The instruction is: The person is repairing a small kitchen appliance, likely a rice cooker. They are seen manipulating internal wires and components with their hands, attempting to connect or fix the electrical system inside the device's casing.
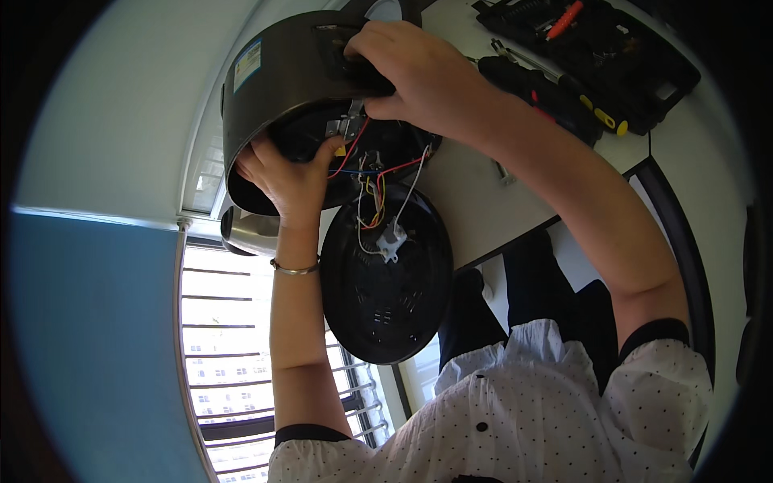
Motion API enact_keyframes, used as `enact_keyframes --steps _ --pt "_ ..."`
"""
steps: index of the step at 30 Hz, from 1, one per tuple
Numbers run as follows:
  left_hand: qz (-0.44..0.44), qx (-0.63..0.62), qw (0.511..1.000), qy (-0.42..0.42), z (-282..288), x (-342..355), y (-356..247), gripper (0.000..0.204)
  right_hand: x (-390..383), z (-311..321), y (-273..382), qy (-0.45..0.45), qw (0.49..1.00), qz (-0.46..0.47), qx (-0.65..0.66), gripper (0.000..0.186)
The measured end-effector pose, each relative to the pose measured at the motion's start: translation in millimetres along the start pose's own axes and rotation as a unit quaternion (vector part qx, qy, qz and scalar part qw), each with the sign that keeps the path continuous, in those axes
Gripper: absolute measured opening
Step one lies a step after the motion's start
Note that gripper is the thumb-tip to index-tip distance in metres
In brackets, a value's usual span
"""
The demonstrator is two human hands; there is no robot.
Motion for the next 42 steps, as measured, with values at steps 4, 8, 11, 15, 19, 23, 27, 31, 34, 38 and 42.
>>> enact_keyframes --steps 4,8,11,15,19,23,27,31,34,38,42 --pt "-0.013 0.002 1.000 -0.021 0 3 -4 0.100 -1 -2 -3 0.036 0.999 -0.017 0.001 0.045" --pt "-0.044 0.020 0.998 -0.051 2 4 -8 0.098 3 -4 -2 0.077 0.996 -0.051 0.004 0.041" --pt "-0.063 0.029 0.995 -0.069 1 3 -7 0.098 3 -5 -4 0.081 0.995 -0.062 0.009 0.038" --pt "-0.060 0.034 0.995 -0.067 1 3 -7 0.098 2 -6 -4 0.081 0.994 -0.077 0.021 0.036" --pt "-0.052 0.040 0.996 -0.055 1 6 -9 0.098 -1 5 2 0.072 0.993 -0.086 0.038 0.034" --pt "-0.057 0.048 0.996 -0.053 1 5 -8 0.098 -1 -5 -7 0.037 0.996 -0.068 0.035 0.032" --pt "-0.059 0.011 0.997 -0.039 -5 1 6 0.111 2 -6 -6 0.053 0.995 -0.079 0.036 0.029" --pt "-0.067 0.010 0.996 -0.051 -4 4 0 0.106 4 -8 -9 0.079 0.993 -0.073 0.047 0.028" --pt "-0.069 0.019 0.995 -0.069 2 5 -6 0.097 4 -7 -6 0.065 0.994 -0.071 0.059 0.028" --pt "-0.063 0.008 0.995 -0.079 2 4 -3 0.096 0 6 1 0.055 0.994 -0.070 0.070 0.028" --pt "-0.056 -0.005 0.995 -0.084 0 4 -2 0.096 4 -7 -10 0.070 0.990 -0.102 0.071 0.028"
Point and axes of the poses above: each hand's wrist, its own x-axis towards the middle knuckle, its own z-axis out of the back of the hand, y = z × x, the point moved 7 cm from there along x, towards the middle knuckle, and after that the axes turned 3 degrees about x, right-handed, at the moved point
